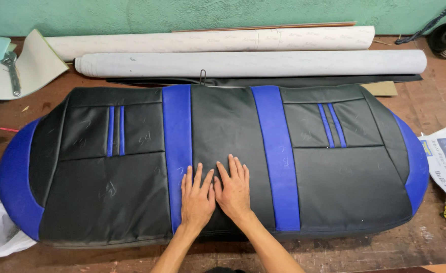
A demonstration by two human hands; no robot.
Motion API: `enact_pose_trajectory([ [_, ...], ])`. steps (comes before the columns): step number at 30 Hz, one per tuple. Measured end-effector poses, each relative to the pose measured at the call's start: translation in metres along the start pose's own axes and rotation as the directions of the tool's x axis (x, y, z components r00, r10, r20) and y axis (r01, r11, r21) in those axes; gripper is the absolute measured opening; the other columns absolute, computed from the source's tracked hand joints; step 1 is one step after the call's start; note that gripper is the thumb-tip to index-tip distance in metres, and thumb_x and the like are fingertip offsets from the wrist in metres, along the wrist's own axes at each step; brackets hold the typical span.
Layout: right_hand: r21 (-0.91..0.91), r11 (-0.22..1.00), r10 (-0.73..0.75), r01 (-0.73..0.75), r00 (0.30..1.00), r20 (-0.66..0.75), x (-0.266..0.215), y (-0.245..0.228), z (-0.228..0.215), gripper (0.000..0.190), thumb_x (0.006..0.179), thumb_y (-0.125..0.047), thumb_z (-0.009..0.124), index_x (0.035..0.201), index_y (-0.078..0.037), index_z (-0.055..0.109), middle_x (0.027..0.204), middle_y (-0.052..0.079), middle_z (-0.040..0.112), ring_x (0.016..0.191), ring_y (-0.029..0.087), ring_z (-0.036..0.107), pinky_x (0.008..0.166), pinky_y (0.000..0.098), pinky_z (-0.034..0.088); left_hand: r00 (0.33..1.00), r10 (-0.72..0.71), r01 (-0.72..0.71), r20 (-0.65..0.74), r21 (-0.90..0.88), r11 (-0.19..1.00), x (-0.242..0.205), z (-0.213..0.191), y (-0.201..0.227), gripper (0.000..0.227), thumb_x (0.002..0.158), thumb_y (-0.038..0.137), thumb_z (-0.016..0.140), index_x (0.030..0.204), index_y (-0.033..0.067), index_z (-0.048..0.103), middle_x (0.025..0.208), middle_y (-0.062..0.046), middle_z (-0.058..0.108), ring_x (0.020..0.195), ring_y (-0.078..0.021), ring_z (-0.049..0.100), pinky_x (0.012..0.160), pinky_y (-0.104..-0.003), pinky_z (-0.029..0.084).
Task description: The person smoothes a new black and blue cover over a seat cushion, turns it over, and uses pliers to secure the cover to the underside of the frame with wire fasteners.
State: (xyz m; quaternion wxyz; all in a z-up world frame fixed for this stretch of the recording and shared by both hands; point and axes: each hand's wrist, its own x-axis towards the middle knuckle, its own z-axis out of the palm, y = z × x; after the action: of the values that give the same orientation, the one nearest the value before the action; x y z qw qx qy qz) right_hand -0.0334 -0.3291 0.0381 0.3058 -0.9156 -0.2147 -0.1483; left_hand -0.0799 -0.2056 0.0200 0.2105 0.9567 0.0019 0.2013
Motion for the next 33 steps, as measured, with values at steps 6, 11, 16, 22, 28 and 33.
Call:
enact_pose_trajectory([
  [6, 0.117, 0.99, 0.072, -0.083, 0.993, 0.091, 0.027, 0.026, -0.021, 0.03, 0.09, -0.021, 0.068, 0.117, -0.007, 0.071, 0.132, 0.016, 0.066, 0.125, 0.036, 0.057, 0.103, 0.0503, 0.043, 0.998, -0.041, 0.041, -0.049, -0.012, 0.999, 0.021, -0.004, 0.0, 0.035, 0.091, 0.019, 0.063, 0.124, 0.0079, 0.068, 0.14, -0.016, 0.059, 0.133, -0.042, 0.048, 0.11, -0.054, 0.036],
  [11, 0.113, 0.988, 0.111, -0.109, 0.994, -0.017, 0.074, 0.076, -0.027, 0.027, 0.091, -0.02, 0.069, 0.114, -0.007, 0.071, 0.122, 0.015, 0.07, 0.114, 0.037, 0.062, 0.098, 0.046, 0.05, 0.994, -0.103, 0.098, -0.044, -0.105, 0.99, 0.067, -0.004, -0.009, 0.032, 0.091, 0.017, 0.064, 0.121, 0.0061, 0.068, 0.12, -0.012, 0.064, 0.113, -0.0342, 0.055, 0.096, -0.048, 0.044],
  [16, 0.01, 0.995, 0.104, -0.103, 0.989, -0.103, 0.133, 0.152, -0.019, 0.03, 0.093, -0.021, 0.069, 0.118, -0.005, 0.07, 0.123, 0.018, 0.068, 0.116, 0.04, 0.061, 0.098, 0.0475, 0.049, 0.993, -0.088, 0.078, -0.082, -0.118, 0.99, 0.131, 0.016, -0.032, 0.031, 0.095, 0.018, 0.063, 0.122, 0.0034, 0.065, 0.124, -0.014, 0.063, 0.118, -0.0354, 0.055, 0.099, -0.048, 0.044],
  [22, -0.176, 0.984, 0.017, -0.041, 0.99, -0.137, 0.211, 0.227, 0.001, 0.046, 0.093, -0.038, 0.071, 0.123, -0.003, 0.068, 0.129, 0.023, 0.065, 0.121, 0.041, 0.059, 0.1, 0.053, 0.043, 0.983, -0.089, 0.082, -0.159, -0.051, 0.995, 0.22, 0.062, -0.072, 0.036, 0.097, 0.021, 0.064, 0.126, -0.0006, 0.062, 0.13, -0.019, 0.061, 0.124, -0.0382, 0.053, 0.104, -0.05, 0.042],
  [28, -0.313, 0.943, 0.189, -0.114, 0.957, 0.222, 0.277, 0.255, 0.002, 0.061, 0.094, -0.063, 0.053, 0.122, -0.012, 0.072, 0.121, 0.018, 0.07, 0.117, 0.038, 0.062, 0.101, 0.0575, 0.041, 0.973, -0.026, 0.051, -0.228, 0.105, 0.993, 0.302, 0.112, -0.114, 0.045, 0.099, 0.029, 0.064, 0.128, -0.0055, 0.06, 0.129, -0.024, 0.062, 0.125, -0.0433, 0.054, 0.106, -0.053, 0.04],
  [33, -0.404, 0.881, 0.446, -0.247, 0.717, 0.535, 0.314, 0.27, -0.003, 0.078, 0.089, -0.078, 0.036, 0.109, -0.018, 0.08, 0.106, 0.021, 0.075, 0.107, 0.042, 0.068, 0.094, 0.0527, 0.053, 0.929, -0.323, 0.316, 0.18, 0.065, 0.946, 0.35, 0.123, -0.13, 0.044, 0.104, 0.04, 0.053, 0.112, -0.0018, 0.064, 0.108, -0.026, 0.071, 0.105, -0.0466, 0.066, 0.095, -0.055, 0.048],
])
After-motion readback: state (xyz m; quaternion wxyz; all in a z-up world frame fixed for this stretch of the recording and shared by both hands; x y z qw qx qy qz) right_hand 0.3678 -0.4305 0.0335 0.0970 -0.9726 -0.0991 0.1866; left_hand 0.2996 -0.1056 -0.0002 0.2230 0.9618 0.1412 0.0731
